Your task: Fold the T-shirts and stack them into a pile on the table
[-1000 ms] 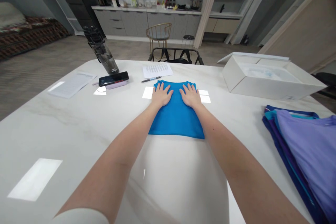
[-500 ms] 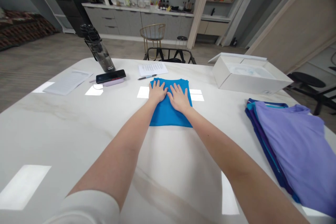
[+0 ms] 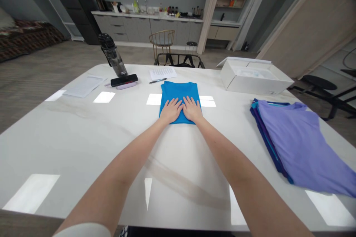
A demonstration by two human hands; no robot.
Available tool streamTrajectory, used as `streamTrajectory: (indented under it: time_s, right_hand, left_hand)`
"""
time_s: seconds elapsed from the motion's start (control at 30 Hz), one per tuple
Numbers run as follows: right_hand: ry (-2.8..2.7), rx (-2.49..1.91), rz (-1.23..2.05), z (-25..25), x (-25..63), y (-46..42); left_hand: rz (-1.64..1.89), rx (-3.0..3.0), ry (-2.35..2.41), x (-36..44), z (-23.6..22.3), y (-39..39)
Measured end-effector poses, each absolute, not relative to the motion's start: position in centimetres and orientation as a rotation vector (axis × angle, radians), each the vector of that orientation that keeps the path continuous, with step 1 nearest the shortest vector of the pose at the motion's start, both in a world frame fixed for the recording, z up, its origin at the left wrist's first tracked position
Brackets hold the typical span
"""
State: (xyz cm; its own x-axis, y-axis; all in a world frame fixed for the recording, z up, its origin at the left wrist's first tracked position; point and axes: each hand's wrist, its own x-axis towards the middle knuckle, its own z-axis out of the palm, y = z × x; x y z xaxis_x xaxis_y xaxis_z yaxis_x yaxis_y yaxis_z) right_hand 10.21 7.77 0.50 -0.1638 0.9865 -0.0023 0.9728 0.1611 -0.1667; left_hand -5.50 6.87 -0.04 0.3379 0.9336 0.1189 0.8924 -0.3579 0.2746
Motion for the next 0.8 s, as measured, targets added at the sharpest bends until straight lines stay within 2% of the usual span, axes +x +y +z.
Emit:
streamTrajectory:
  time_s: [0.23,0.47,0.8]
  right_hand:
    - [-2.196,-2.026,0.224,0.8,13.0,4.9]
    - [-2.297,-1.853,0.2,0.7,10.1,0.4]
    - [-2.342,-1.897,0.271,0.8,15.1,-3.6]
  left_hand:
    - [0.322,2.331,1.84,-6.3,0.5,3.8]
    - [0.322,2.367,1.816,-4.0,0.6,0.0]
    - [0.175,2.389,1.778,-11.1,1.0,-3.0]
